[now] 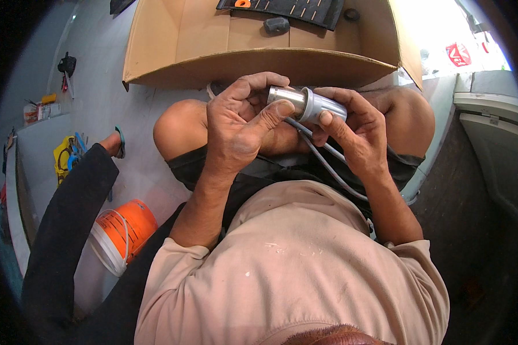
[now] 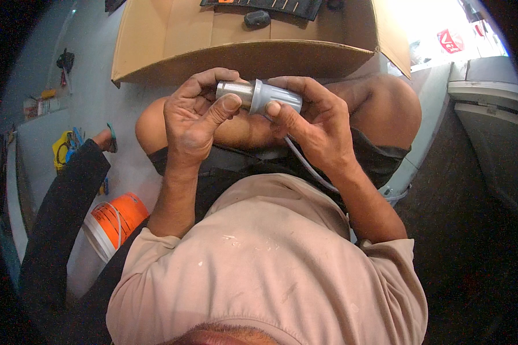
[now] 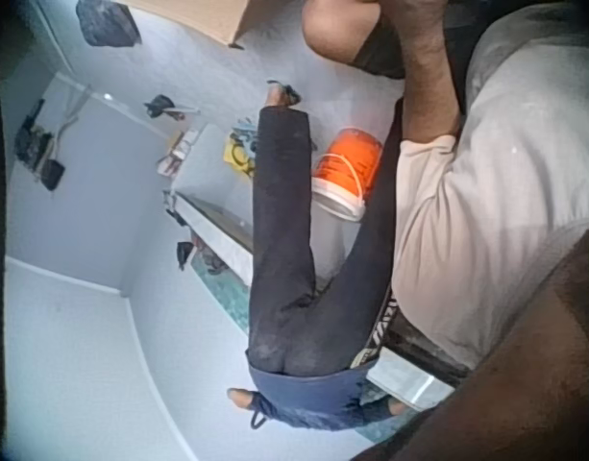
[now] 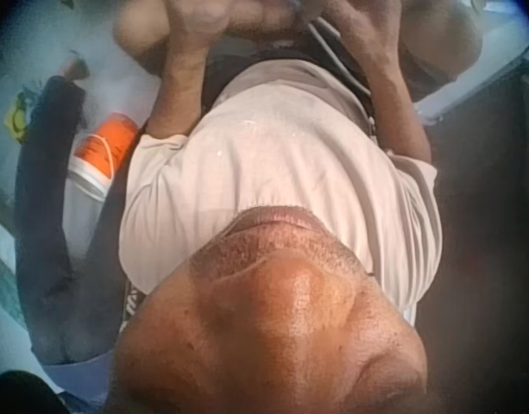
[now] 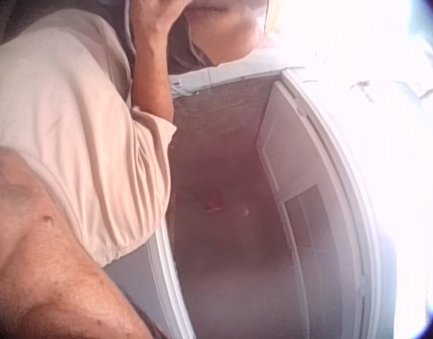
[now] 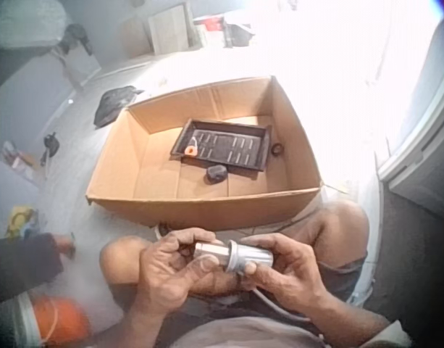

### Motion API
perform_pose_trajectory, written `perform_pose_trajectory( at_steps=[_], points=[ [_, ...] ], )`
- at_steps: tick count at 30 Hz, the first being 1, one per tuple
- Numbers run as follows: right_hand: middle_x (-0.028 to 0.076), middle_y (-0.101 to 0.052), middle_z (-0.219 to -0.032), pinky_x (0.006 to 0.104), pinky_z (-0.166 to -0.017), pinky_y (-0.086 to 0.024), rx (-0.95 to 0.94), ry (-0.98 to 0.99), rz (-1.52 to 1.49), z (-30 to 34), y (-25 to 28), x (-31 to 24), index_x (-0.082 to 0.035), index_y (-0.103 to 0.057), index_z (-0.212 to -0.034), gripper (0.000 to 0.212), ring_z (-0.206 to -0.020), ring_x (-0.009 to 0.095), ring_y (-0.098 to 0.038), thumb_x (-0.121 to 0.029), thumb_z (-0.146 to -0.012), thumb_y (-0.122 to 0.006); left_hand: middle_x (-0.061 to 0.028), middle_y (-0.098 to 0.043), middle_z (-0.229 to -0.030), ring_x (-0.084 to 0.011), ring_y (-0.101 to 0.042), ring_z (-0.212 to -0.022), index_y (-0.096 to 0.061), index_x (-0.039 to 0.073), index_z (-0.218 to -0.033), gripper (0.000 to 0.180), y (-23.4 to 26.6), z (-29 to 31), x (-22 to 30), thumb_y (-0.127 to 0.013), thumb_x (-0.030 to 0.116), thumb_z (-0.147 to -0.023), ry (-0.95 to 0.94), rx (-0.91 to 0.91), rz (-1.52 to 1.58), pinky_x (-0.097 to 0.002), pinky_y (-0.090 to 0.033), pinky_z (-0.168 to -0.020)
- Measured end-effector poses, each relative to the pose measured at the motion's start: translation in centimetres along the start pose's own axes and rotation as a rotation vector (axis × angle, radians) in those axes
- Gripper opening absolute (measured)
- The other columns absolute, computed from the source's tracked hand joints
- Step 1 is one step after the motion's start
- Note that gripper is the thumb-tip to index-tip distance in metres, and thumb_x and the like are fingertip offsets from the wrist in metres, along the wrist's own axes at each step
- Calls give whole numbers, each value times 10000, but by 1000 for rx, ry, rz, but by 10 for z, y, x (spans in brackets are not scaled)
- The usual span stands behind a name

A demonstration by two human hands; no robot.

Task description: The person assembles a kitchen faucet by connecting various plumbing tubes and parts while sitting on the floor, assisted by another person.

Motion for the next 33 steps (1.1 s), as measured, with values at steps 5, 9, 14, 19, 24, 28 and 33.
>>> perform_pose_trajectory(
  at_steps=[5, 9, 14, 19, 24, 28, 33],
  points=[
    [68, -668, -751, 217, -457, -488, -17, -221, -24, 1, 7, -4, 44, -652, -1100, 386, -564, 90, -618, -328, -999, -665, -154, -711, -1113, -147, -677, -932, -620, -62, -1227, 368, -3, 0, -2, -754, 43, -900, -1, -25, 24, -255, -565, -801],
    [36, -621, -669, 209, -390, -410, -94, -544, -116, -10, -5, -7, 2, -645, -1055, 460, -471, 80, -545, -425, -1077, -479, -124, -700, -1112, -166, -670, -993, -632, -31, -1197, 308, 8, 7, 0, -727, 1, -905, -52, -24, 8, -292, -561, -877],
    [116, -579, -1219, 310, -892, -494, -135, -49, 109, -4, -20, -8, 1, -525, -1340, 393, -1049, 190, -585, -240, -1029, -525, -83, -674, -1034, -159, -652, -980, -663, 19, -1111, 246, 8, 14, 30, -754, 81, -891, -29, 64, -371, -316, -542, -874],
    [89, -588, -1110, 322, -829, -490, -184, -77, 174, 14, -9, -3, 13, -536, -1274, 352, -989, 176, -564, -168, -978, -597, -94, -676, -1056, -185, -638, -1068, -638, 6, -1126, 341, 5, 27, 9, -779, 166, -859, -166, 28, -243, -338, -501, -947],
    [80, -596, -1040, 249, -681, -489, -226, -571, -19, 3, 11, 34, -42, -549, -1264, 473, -819, 149, -573, -448, -1022, -565, -74, -691, -1028, -172, -649, -1023, -651, 6, -1092, 335, -7, 63, 27, -799, 181, -847, -207, 149, -377, -330, -503, -930],
    [148, -626, -1099, 341, -842, -529, -382, -463, -12, 16, -24, -33, 1, -563, -1282, 544, -984, 224, -612, -463, -1002, -613, -65, -691, -962, -160, -649, -941, -675, 11, -1039, 323, -23, 70, 30, -810, 119, -765, -244, 393, -350, -318, -498, -846],
    [160, -646, -1158, 374, -903, -514, -409, 7, 255, 34, -47, -63, 11, -617, -1209, 408, -1063, 239, -600, -341, -1005, -642, -48, -631, -942, -151, -586, -901, -623, 10, -1030, 232, -33, 86, 41, -702, 203, -929, -327, 483, -297, -314, -467, -836]
  ],
)
Point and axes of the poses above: each hand's wrist, its own z-axis away from the middle knuckle, its own y-axis out of the back of the hand, x = y × z, the point moved 1 cm from there along -z, towards the middle knuckle
